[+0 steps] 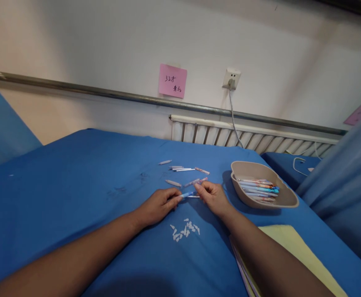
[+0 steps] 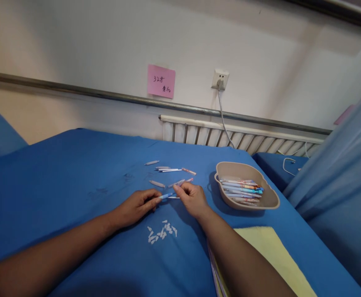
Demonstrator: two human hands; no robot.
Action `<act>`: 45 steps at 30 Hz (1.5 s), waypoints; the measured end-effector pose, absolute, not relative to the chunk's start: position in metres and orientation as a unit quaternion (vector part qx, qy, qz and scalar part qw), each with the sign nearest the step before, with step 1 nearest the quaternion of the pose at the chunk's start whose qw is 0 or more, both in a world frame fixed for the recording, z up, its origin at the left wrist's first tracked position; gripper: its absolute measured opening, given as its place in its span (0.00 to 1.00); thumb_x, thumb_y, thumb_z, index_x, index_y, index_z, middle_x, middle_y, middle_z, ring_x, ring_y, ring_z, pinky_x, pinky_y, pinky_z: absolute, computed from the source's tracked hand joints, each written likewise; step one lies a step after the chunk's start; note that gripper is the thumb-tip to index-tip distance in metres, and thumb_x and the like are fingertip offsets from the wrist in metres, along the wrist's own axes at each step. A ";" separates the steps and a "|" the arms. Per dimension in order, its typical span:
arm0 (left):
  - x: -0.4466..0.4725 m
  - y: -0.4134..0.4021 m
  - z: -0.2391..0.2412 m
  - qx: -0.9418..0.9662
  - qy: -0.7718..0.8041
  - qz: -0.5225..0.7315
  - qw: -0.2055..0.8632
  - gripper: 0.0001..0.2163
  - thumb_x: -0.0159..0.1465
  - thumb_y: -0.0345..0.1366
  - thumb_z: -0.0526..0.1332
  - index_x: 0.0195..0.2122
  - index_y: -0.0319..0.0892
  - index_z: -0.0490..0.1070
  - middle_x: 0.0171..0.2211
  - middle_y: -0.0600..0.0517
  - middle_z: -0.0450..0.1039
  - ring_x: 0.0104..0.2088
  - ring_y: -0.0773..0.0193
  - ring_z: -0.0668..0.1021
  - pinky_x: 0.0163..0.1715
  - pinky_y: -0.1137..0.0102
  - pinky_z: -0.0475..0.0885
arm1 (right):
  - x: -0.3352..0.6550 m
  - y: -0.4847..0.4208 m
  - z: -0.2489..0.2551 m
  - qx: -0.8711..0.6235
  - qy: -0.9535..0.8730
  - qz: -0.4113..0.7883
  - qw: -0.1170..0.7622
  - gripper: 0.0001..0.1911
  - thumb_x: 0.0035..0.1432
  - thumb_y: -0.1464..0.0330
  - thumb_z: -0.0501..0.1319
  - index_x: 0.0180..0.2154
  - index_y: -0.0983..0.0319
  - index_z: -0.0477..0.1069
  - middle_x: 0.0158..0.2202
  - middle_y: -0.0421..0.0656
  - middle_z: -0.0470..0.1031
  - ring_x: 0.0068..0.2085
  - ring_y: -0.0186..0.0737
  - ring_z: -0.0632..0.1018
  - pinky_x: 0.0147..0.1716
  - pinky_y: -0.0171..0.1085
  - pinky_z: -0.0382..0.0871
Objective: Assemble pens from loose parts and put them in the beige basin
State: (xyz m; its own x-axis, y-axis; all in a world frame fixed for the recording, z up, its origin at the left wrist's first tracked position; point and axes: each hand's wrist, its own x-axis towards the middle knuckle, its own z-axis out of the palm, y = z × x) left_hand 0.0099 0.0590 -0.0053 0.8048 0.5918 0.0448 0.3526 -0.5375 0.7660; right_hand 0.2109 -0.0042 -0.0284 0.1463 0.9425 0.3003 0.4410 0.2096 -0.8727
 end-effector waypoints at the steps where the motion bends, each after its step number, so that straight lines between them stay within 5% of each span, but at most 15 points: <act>1: 0.010 0.059 -0.005 0.862 0.274 0.151 0.399 0.14 0.65 0.45 0.49 0.35 0.41 0.69 0.24 0.56 0.67 0.27 0.68 0.69 0.29 0.74 0.63 | 0.211 -0.005 -0.029 -0.576 -0.602 0.260 0.489 0.23 0.58 0.52 0.53 0.20 0.62 0.66 0.16 0.36 0.63 0.19 0.30 0.64 0.21 0.31 0.56; 7: 0.011 0.059 -0.006 0.853 0.282 0.147 0.413 0.15 0.65 0.46 0.49 0.36 0.41 0.68 0.24 0.56 0.67 0.26 0.68 0.68 0.27 0.75 0.62 | 0.213 -0.006 -0.033 -0.565 -0.589 0.279 0.506 0.28 0.62 0.51 0.43 0.26 0.62 0.69 0.19 0.39 0.68 0.21 0.34 0.70 0.24 0.33 0.61; 12: 0.011 0.060 -0.007 0.852 0.285 0.155 0.410 0.15 0.65 0.46 0.49 0.36 0.41 0.68 0.25 0.56 0.67 0.26 0.67 0.68 0.27 0.75 0.62 | 0.212 -0.003 -0.033 -0.533 -0.544 0.285 0.582 0.19 0.59 0.54 0.51 0.40 0.61 0.69 0.24 0.39 0.70 0.25 0.35 0.72 0.28 0.34 0.65; 28: 0.011 0.057 0.002 0.880 0.285 0.158 0.346 0.13 0.65 0.42 0.48 0.31 0.42 0.66 0.26 0.55 0.68 0.29 0.66 0.70 0.31 0.73 0.62 | 0.205 0.000 -0.027 -0.507 -0.493 0.388 0.591 0.18 0.51 0.52 0.60 0.26 0.61 0.64 0.19 0.36 0.69 0.18 0.30 0.68 0.20 0.31 0.61; 40: 0.012 0.057 0.000 0.870 0.281 0.154 0.373 0.15 0.66 0.46 0.47 0.34 0.42 0.67 0.28 0.54 0.71 0.30 0.65 0.73 0.32 0.72 0.66 | 0.199 0.002 -0.029 -0.455 -0.461 0.491 0.583 0.33 0.53 0.42 0.47 0.36 0.65 0.70 0.22 0.42 0.73 0.18 0.31 0.70 0.19 0.32 0.62; 45: 0.015 0.057 0.007 0.870 0.291 0.165 0.361 0.15 0.65 0.46 0.48 0.34 0.42 0.68 0.29 0.54 0.72 0.31 0.65 0.73 0.33 0.72 0.66 | 0.202 0.016 -0.033 -0.469 -0.380 0.533 0.593 0.35 0.49 0.38 0.46 0.32 0.64 0.68 0.19 0.41 0.71 0.16 0.31 0.69 0.15 0.30 0.60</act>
State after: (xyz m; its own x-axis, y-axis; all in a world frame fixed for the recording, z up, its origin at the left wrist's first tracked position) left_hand 0.0148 0.0574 0.0075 0.7758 0.6262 0.0777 0.3873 -0.5698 0.7248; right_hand 0.2020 0.0158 -0.0332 0.1438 0.9884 -0.0495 -0.2756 -0.0080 -0.9612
